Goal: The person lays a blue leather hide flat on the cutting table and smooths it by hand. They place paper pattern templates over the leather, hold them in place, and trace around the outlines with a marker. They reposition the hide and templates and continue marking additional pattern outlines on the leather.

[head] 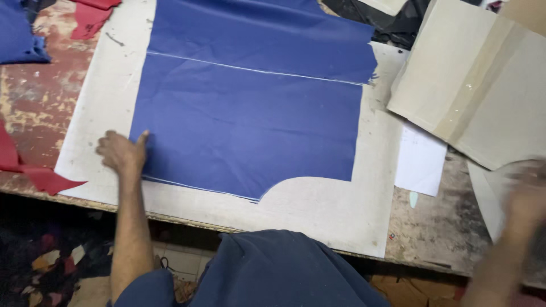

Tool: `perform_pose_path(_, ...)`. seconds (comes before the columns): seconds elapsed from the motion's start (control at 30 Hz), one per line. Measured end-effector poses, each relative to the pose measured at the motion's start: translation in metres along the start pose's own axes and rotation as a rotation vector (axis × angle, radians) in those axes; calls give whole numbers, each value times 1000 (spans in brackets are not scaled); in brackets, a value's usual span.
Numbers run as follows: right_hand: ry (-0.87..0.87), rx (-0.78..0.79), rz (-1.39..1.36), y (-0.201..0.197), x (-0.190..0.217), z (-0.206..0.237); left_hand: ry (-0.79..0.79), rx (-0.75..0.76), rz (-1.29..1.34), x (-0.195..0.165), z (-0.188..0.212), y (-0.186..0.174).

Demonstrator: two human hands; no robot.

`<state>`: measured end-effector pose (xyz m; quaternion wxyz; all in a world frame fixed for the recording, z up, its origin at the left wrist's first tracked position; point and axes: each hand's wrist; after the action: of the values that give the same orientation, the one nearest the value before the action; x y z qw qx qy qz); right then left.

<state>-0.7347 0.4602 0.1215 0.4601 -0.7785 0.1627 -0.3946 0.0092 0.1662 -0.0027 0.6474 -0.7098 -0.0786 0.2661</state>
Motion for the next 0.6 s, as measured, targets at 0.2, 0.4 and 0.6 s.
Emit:
perform_pose_path(0.2,35,493,-18,182,92,140,108,281,194,21,13,-14)
perform_pose_path(0.4,-161,241,-80,175,180,168,92,785,1496,32,-17,-73)
perform_pose_path(0.6,343,453,-718,137,134,179,-93,831,961,82,-42,-79)
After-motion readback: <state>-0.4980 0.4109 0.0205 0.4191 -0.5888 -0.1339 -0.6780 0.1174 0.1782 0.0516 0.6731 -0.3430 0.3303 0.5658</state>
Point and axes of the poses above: each hand's wrist, its own z-axis away from the middle knuckle, its own y-axis out of the palm, x = y × z
